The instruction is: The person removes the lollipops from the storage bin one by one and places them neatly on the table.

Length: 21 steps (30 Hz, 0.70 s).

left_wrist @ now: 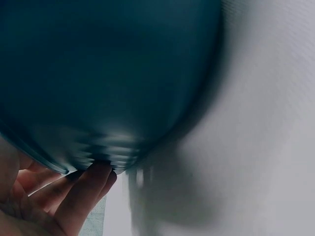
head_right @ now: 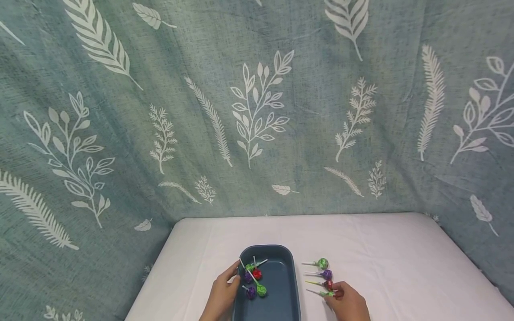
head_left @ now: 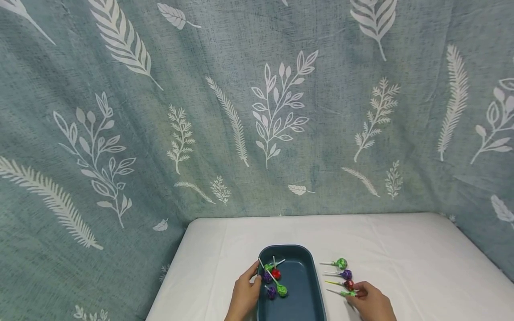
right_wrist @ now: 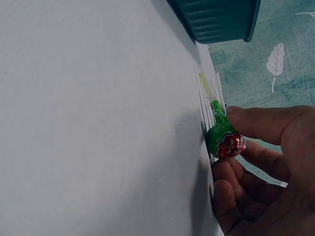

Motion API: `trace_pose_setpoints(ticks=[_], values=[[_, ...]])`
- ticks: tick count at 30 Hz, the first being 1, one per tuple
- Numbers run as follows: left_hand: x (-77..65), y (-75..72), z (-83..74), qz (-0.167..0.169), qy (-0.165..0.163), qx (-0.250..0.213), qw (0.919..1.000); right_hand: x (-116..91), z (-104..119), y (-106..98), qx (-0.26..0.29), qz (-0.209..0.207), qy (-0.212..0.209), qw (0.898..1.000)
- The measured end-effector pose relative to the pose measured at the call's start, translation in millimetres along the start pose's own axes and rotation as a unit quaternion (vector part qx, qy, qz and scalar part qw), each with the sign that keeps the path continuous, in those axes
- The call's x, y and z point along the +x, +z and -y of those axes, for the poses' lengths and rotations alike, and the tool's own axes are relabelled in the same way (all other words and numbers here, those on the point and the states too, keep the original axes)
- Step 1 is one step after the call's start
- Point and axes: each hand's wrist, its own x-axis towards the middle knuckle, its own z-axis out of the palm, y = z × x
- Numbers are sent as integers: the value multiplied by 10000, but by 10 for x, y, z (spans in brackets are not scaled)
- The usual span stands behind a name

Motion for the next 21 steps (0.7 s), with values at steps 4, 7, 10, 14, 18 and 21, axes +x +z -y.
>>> trace_pose_setpoints(ticks=[4, 7, 10, 14, 18, 21], values=[[0, 4, 2, 10, -15, 8, 10000, -8, 0, -10, -3, 42, 43, 10000], [5, 5, 5, 17, -18, -18, 10000, -14, 7, -34, -17, 19, 8, 10000], [8, 2, 4, 12, -15, -34, 10000, -25, 40, -77, -31, -33, -30, 10000], [3, 0, -1, -10, 25, -31, 10000, -34, 114, -127, -13, -172, -78, 9998], [-6, -1, -6, -23, 43, -36, 10000, -53, 215, -152, 118, -357, -278, 9989], [-14, -4, -8, -27, 53, -7, 10000, -83, 293, -162, 270, -462, -482, 9974]])
